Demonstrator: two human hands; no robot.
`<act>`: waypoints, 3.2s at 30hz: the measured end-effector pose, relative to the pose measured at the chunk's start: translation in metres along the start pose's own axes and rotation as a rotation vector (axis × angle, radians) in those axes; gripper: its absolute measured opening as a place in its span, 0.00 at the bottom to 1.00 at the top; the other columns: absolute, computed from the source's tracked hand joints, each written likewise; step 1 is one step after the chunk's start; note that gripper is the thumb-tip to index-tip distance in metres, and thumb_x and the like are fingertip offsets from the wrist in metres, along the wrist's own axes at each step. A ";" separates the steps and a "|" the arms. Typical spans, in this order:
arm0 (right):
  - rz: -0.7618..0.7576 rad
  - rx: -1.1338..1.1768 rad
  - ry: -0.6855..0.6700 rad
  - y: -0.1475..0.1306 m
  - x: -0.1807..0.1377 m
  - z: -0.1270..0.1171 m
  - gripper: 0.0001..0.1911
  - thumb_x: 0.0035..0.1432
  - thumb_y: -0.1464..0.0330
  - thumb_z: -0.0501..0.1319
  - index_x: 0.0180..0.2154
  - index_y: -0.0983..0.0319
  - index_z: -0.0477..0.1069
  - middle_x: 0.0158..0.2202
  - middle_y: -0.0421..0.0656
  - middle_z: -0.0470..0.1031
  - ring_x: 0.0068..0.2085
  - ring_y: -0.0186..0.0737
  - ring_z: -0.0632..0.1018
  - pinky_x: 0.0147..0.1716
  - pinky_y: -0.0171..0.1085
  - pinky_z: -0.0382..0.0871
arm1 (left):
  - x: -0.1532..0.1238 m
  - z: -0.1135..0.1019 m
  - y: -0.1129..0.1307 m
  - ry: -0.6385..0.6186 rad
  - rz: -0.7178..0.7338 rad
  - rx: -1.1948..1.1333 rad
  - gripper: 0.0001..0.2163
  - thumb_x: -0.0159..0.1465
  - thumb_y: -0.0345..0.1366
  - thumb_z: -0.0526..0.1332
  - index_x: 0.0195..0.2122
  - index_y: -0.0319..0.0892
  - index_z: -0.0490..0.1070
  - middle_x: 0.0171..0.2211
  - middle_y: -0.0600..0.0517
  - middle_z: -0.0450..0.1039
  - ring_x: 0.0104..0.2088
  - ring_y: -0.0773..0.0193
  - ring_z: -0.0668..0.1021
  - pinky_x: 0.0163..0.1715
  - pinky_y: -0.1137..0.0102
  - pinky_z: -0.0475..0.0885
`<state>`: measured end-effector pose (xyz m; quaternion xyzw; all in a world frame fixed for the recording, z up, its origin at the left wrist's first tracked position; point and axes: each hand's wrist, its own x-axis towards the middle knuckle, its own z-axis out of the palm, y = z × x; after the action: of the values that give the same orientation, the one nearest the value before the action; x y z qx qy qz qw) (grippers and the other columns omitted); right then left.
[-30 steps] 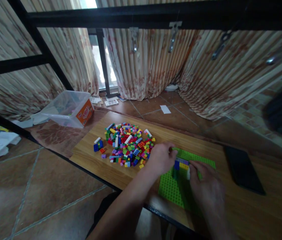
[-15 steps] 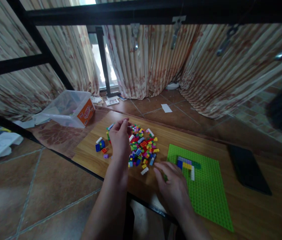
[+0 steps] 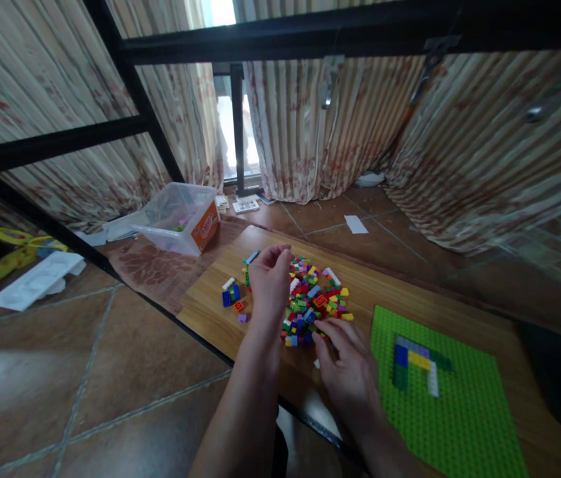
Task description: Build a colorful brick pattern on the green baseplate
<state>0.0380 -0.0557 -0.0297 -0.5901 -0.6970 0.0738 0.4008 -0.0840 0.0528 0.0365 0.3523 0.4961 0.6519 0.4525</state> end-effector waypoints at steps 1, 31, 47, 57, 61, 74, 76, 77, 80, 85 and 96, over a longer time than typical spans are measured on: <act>-0.001 0.003 -0.001 0.000 0.000 0.001 0.11 0.62 0.68 0.56 0.43 0.59 0.75 0.41 0.46 0.77 0.44 0.43 0.75 0.45 0.44 0.69 | 0.005 -0.005 -0.001 -0.003 0.028 0.083 0.09 0.54 0.37 0.62 0.34 0.37 0.75 0.25 0.54 0.72 0.23 0.72 0.70 0.25 0.76 0.64; 0.034 0.134 0.066 -0.004 0.001 -0.046 0.10 0.63 0.72 0.56 0.39 0.58 0.76 0.39 0.41 0.77 0.41 0.37 0.76 0.44 0.39 0.67 | -0.002 -0.134 -0.007 -0.099 0.100 1.200 0.25 0.55 0.44 0.60 0.53 0.41 0.68 0.38 0.47 0.75 0.32 0.57 0.78 0.32 0.66 0.73; 0.266 0.389 0.237 0.033 -0.013 -0.110 0.12 0.60 0.68 0.58 0.46 0.58 0.72 0.44 0.43 0.75 0.43 0.38 0.75 0.44 0.39 0.70 | -0.121 0.059 -0.020 -0.616 -0.566 -0.260 0.15 0.48 0.31 0.71 0.38 0.39 0.79 0.38 0.50 0.78 0.36 0.68 0.76 0.38 0.73 0.70; 0.381 0.251 0.172 0.063 -0.030 -0.132 0.14 0.58 0.65 0.61 0.47 0.58 0.72 0.44 0.44 0.74 0.41 0.39 0.76 0.44 0.41 0.70 | -0.134 0.083 -0.047 -0.795 -0.694 -0.295 0.15 0.48 0.30 0.72 0.38 0.39 0.78 0.37 0.50 0.79 0.36 0.66 0.78 0.42 0.70 0.71; 0.399 0.206 0.122 0.071 -0.032 -0.140 0.14 0.58 0.63 0.61 0.46 0.58 0.72 0.43 0.44 0.75 0.41 0.40 0.75 0.43 0.41 0.70 | -0.134 0.085 -0.049 -0.888 -0.695 -0.242 0.15 0.50 0.31 0.71 0.39 0.39 0.77 0.39 0.49 0.78 0.40 0.63 0.78 0.44 0.67 0.71; 0.435 0.104 0.004 0.094 -0.038 -0.143 0.11 0.60 0.64 0.57 0.42 0.60 0.73 0.40 0.45 0.75 0.37 0.39 0.76 0.39 0.40 0.69 | -0.129 0.093 -0.069 -0.896 -0.567 -0.031 0.15 0.51 0.36 0.71 0.38 0.37 0.75 0.33 0.50 0.77 0.31 0.68 0.77 0.36 0.71 0.71; 0.465 0.056 0.013 0.097 -0.039 -0.144 0.12 0.59 0.64 0.57 0.42 0.61 0.73 0.39 0.46 0.75 0.37 0.40 0.76 0.39 0.40 0.69 | -0.128 0.093 -0.070 -0.869 -0.559 -0.025 0.14 0.51 0.35 0.70 0.38 0.37 0.75 0.32 0.51 0.77 0.30 0.69 0.77 0.36 0.71 0.71; 0.473 0.038 0.009 0.099 -0.040 -0.146 0.12 0.59 0.63 0.57 0.41 0.61 0.73 0.39 0.46 0.75 0.37 0.41 0.75 0.39 0.41 0.69 | -0.127 0.093 -0.070 -0.862 -0.557 -0.016 0.13 0.52 0.35 0.69 0.38 0.37 0.75 0.32 0.50 0.77 0.30 0.69 0.77 0.36 0.71 0.71; 0.477 0.024 -0.063 0.102 -0.044 -0.154 0.12 0.58 0.63 0.59 0.41 0.61 0.74 0.39 0.45 0.75 0.37 0.41 0.75 0.39 0.41 0.68 | -0.123 0.092 -0.068 -0.857 -0.529 0.019 0.12 0.53 0.35 0.68 0.38 0.37 0.76 0.32 0.50 0.78 0.30 0.68 0.77 0.35 0.71 0.71; 0.436 0.023 -0.334 0.099 -0.053 -0.166 0.11 0.52 0.67 0.64 0.40 0.57 0.75 0.40 0.43 0.75 0.42 0.42 0.75 0.44 0.42 0.67 | -0.118 0.092 -0.065 -0.836 -0.466 0.079 0.11 0.53 0.35 0.67 0.37 0.37 0.76 0.32 0.50 0.78 0.29 0.69 0.77 0.33 0.72 0.71; 0.581 -0.143 -0.051 0.098 -0.044 -0.155 0.08 0.54 0.64 0.60 0.32 0.61 0.75 0.32 0.44 0.77 0.33 0.41 0.76 0.36 0.41 0.67 | -0.118 0.090 -0.073 -0.885 -0.176 0.245 0.08 0.57 0.37 0.64 0.36 0.39 0.77 0.29 0.52 0.76 0.29 0.66 0.75 0.31 0.72 0.68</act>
<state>0.2117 -0.1232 -0.0032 -0.7896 -0.5121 0.1509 0.3027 0.0555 -0.0215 -0.0123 0.6038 0.3569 0.3349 0.6293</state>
